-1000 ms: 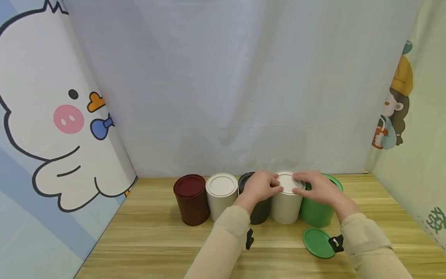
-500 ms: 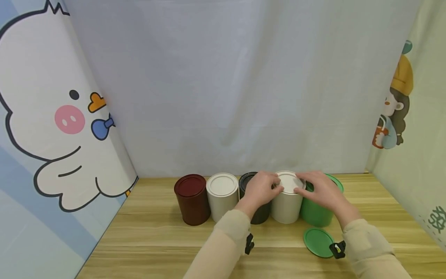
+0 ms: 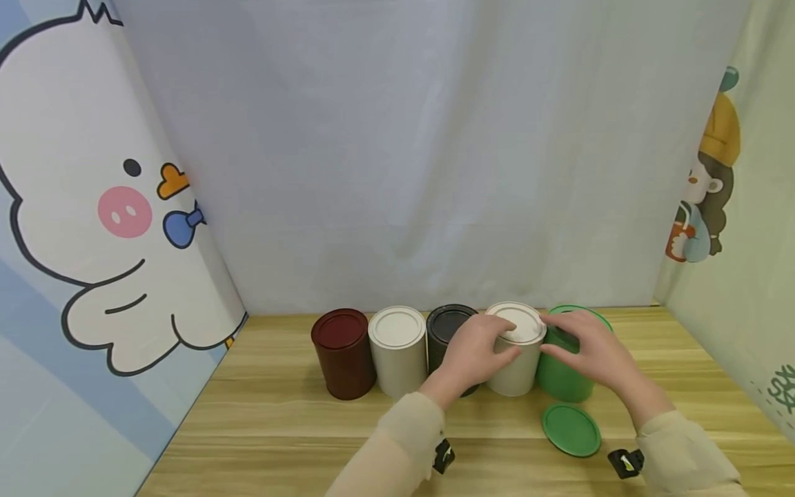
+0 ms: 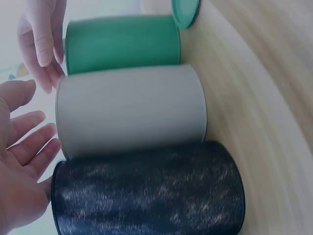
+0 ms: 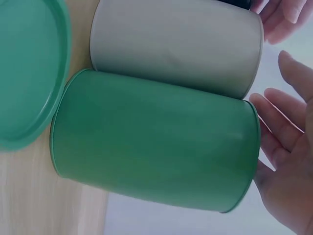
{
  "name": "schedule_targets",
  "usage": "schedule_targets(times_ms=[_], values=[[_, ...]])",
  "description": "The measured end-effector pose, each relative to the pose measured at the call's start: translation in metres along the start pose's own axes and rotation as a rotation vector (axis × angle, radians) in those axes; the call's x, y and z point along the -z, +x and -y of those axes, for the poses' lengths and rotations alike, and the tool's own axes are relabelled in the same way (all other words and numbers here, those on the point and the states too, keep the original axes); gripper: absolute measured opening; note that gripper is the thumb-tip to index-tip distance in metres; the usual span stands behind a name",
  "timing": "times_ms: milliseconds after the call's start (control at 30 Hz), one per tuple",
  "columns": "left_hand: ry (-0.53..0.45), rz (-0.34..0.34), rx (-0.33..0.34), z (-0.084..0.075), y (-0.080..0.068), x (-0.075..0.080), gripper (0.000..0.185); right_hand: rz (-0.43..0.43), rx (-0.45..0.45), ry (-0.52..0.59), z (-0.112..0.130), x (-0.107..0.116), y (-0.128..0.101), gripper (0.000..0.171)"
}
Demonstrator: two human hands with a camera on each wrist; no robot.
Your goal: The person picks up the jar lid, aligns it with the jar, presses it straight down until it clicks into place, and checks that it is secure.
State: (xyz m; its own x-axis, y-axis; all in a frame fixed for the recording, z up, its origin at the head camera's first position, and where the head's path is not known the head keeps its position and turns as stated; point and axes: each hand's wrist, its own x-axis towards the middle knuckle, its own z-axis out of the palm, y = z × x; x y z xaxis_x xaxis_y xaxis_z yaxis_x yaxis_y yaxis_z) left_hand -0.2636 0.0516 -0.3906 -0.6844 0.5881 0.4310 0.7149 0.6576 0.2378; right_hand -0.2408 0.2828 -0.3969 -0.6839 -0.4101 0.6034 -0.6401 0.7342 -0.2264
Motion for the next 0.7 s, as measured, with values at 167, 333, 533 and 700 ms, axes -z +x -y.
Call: schedule_targets(times_ms=[167, 333, 533, 700], values=[[0.017, -0.037, -0.083, -0.008, -0.007, -0.004, 0.036, 0.015, -0.016, 0.012, 0.003, 0.005, -0.010, 0.051], [0.031, -0.062, -0.134, -0.014, -0.013, -0.008, 0.039, -0.008, -0.002, 0.008, 0.005, 0.008, -0.021, 0.054], [0.020, -0.087, -0.161, -0.019, -0.021, -0.010, 0.046, -0.044, 0.030, -0.001, 0.008, 0.010, -0.034, 0.061], [-0.013, -0.109, -0.200, -0.027, -0.031, -0.013, 0.048, -0.067, 0.035, 0.019, 0.010, 0.012, -0.046, 0.066]])
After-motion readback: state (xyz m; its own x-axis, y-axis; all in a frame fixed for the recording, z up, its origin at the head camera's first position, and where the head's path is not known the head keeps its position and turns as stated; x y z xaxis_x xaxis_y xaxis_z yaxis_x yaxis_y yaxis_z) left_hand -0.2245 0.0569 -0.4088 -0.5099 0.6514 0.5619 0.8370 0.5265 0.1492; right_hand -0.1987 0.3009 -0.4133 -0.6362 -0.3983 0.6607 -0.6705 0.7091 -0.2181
